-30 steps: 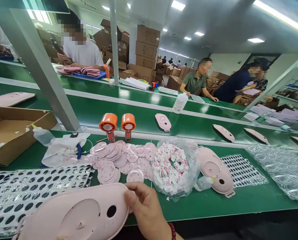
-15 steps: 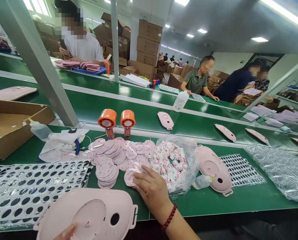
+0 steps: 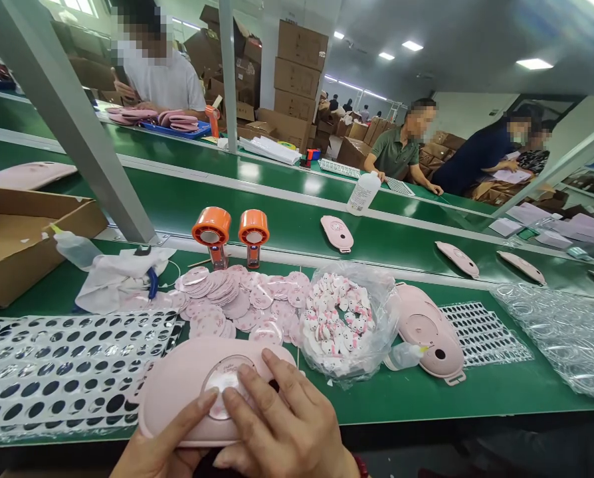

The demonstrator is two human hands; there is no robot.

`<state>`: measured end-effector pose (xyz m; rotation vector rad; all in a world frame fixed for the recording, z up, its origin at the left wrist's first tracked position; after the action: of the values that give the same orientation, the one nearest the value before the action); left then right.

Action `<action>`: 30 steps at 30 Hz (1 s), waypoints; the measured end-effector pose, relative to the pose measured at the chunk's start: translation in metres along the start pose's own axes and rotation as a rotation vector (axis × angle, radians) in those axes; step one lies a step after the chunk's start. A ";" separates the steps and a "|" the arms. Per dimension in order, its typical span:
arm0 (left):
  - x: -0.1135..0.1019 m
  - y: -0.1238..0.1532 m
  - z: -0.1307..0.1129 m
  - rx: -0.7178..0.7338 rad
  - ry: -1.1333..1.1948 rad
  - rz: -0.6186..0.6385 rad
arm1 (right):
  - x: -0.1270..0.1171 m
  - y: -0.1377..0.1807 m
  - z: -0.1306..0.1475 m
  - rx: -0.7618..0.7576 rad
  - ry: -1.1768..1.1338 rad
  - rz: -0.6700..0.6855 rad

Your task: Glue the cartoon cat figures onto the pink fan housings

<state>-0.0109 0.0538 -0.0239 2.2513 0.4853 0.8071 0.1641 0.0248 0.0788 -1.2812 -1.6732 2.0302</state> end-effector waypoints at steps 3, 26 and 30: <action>0.021 0.014 -0.006 -0.014 0.001 -0.052 | -0.001 0.009 -0.002 -0.014 0.004 0.061; 0.059 0.019 -0.001 0.035 -0.173 0.017 | 0.012 0.043 -0.064 1.097 -0.670 0.133; 0.056 0.007 0.006 -0.001 -0.182 0.045 | -0.017 0.056 -0.073 0.974 -0.437 -0.049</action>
<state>0.0352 0.0759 0.0001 2.3154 0.3497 0.6166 0.2462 0.0461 0.0395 -0.4709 -0.5663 2.6542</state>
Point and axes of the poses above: each hand's wrist, its own y-axis away from the middle knuckle, its own x-axis out of the palm, z = x × y, the point moved 7 cm from there along -y, towards the middle knuckle, and after that the axes turned 7 degrees about -x, right-handed, at the moved point
